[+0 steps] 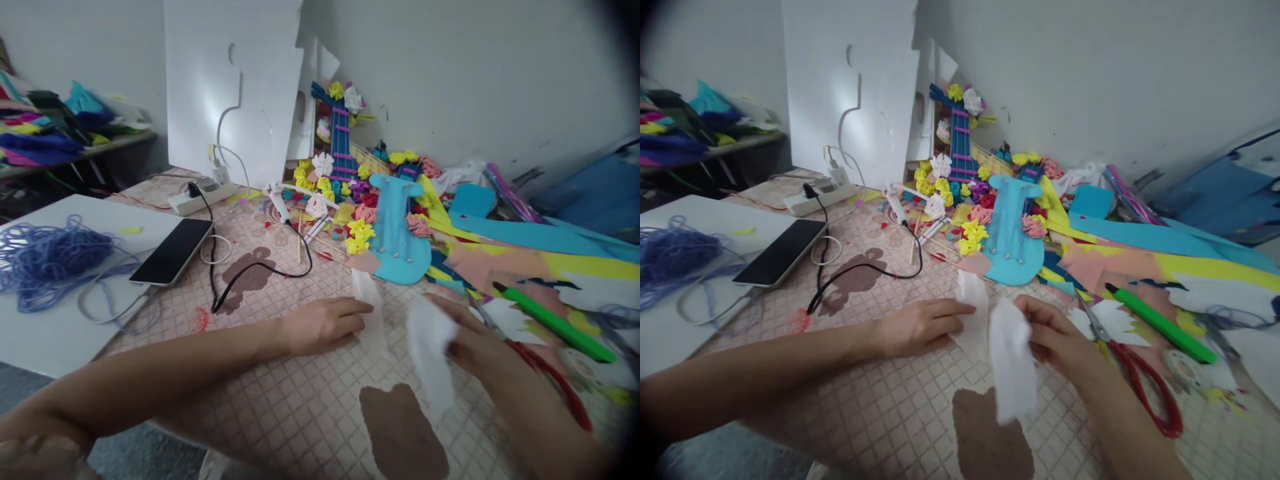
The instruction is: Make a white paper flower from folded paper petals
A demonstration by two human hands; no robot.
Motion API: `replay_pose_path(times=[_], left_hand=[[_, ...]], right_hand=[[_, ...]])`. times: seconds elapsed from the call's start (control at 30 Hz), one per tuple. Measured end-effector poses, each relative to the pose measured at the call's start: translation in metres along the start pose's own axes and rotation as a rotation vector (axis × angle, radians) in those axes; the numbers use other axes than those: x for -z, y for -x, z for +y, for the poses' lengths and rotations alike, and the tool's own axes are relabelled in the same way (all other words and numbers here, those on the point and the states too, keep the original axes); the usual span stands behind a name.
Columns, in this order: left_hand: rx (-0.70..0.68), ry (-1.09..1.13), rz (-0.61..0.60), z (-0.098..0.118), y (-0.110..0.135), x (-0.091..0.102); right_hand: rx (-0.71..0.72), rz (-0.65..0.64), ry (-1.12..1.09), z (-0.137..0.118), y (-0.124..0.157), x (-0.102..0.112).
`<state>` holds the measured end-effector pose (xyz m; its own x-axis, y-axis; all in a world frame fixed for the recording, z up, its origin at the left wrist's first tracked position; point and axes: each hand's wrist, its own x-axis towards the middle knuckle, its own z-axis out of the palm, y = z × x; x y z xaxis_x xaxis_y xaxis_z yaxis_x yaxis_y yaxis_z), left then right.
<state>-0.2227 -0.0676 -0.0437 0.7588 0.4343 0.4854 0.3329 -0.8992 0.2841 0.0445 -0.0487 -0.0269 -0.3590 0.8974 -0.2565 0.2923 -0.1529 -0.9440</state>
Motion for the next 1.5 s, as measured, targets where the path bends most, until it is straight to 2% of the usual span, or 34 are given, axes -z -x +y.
replay_pose_path(times=[0.13, 0.3, 0.37, 0.43, 0.53, 0.6, 0.7, 0.87, 0.97, 1.07, 1.17, 1.3, 1.43, 1.5], left_hand=[[0.126, -0.027, 0.004, -0.009, 0.005, 0.006], [0.335, -0.252, -0.021, -0.025, 0.011, 0.022], [0.451, -0.352, 0.003, -0.026, 0.011, 0.026], [0.495, -0.391, 0.042, -0.021, 0.007, 0.027], [0.39, -0.281, 0.115, -0.009, -0.001, 0.024], [0.291, -0.2, 0.114, -0.002, -0.005, 0.017], [0.199, -0.12, 0.044, 0.002, -0.009, 0.006], [0.026, -0.046, -0.087, 0.001, -0.011, -0.005], [0.002, -0.04, -0.089, 0.002, -0.013, -0.004], [-0.002, -0.031, -0.048, 0.006, -0.014, -0.003], [0.038, -0.01, -0.002, 0.01, -0.013, -0.004], [0.218, 0.137, 0.138, 0.014, -0.012, -0.006], [0.406, 0.287, 0.194, 0.016, -0.012, -0.008], [0.438, 0.3, 0.177, 0.016, -0.011, -0.009]], right_hand=[[-0.033, -0.048, 0.079, -0.004, -0.008, -0.017], [0.044, -0.042, 0.119, 0.007, -0.018, -0.016], [0.081, -0.038, 0.123, 0.008, -0.019, -0.016], [0.108, -0.04, 0.118, 0.008, -0.018, -0.017], [0.14, -0.021, 0.124, 0.007, -0.017, -0.023], [0.15, 0.024, 0.135, 0.005, -0.016, -0.027], [0.127, 0.05, 0.066, 0.001, -0.013, -0.031], [-0.004, 0.045, -0.138, -0.001, -0.009, -0.035], [-0.032, 0.065, -0.236, 0.0, -0.01, -0.037], [-0.034, 0.085, -0.244, 0.001, -0.011, -0.037], [0.002, 0.089, -0.083, 0.003, -0.006, -0.03], [0.259, 0.118, 0.387, 0.005, 0.008, -0.019], [0.432, 0.008, 0.668, 0.005, 0.021, -0.026], [0.493, 0.008, 0.734, 0.006, 0.023, -0.032]])
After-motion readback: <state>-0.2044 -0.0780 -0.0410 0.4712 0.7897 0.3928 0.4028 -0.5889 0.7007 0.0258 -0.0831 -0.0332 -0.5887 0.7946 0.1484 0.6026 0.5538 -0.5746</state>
